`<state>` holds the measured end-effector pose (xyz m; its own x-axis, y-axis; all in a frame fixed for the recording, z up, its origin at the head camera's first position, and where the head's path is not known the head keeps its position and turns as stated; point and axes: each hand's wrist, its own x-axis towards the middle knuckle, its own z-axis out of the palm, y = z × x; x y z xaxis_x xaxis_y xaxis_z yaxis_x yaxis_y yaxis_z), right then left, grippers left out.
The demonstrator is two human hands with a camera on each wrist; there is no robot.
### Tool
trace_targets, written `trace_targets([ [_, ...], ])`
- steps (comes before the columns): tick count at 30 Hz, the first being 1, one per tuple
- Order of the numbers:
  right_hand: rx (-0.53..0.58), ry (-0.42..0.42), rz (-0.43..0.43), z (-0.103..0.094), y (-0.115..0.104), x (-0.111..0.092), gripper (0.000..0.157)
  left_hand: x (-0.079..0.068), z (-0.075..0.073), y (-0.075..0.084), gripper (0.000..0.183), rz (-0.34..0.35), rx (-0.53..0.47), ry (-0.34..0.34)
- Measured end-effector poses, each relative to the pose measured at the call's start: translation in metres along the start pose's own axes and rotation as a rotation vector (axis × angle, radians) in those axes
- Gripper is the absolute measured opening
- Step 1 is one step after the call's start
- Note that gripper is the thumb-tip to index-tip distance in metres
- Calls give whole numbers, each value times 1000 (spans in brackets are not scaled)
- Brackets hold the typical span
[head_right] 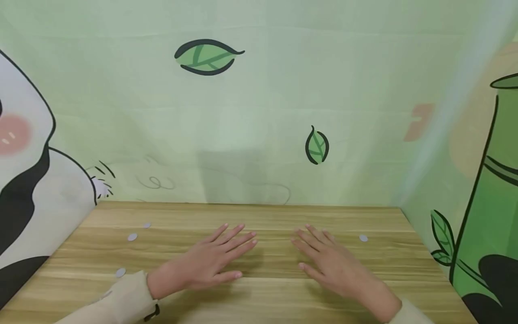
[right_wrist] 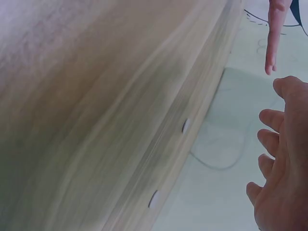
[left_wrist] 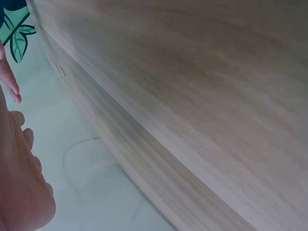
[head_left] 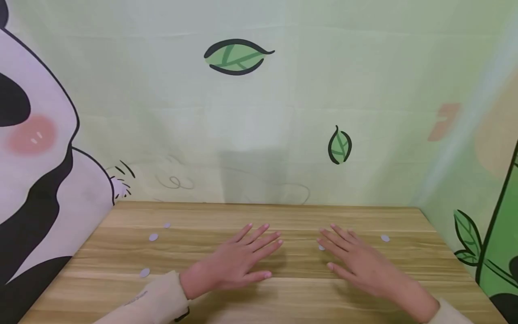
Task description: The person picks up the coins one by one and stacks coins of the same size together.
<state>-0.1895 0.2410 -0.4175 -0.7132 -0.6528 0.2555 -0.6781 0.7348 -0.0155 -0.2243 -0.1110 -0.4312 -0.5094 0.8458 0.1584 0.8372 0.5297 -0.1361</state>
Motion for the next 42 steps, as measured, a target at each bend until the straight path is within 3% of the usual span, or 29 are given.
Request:
trace_targets([
  [15, -7, 26, 40, -3, 14, -5, 57, 21, 1, 4, 72, -2, -46, -9],
  [23, -1, 19, 66, -6, 18, -9, 55, 37, 4, 6, 71, 35, -14, 20],
  [35, -27, 13, 99, -7, 32, -15, 55, 61, 3, 8, 70, 28, -13, -41],
  [42, 29, -10, 134, -10, 36, -20, 54, 72, 6, 11, 69, 20, -13, -54],
])
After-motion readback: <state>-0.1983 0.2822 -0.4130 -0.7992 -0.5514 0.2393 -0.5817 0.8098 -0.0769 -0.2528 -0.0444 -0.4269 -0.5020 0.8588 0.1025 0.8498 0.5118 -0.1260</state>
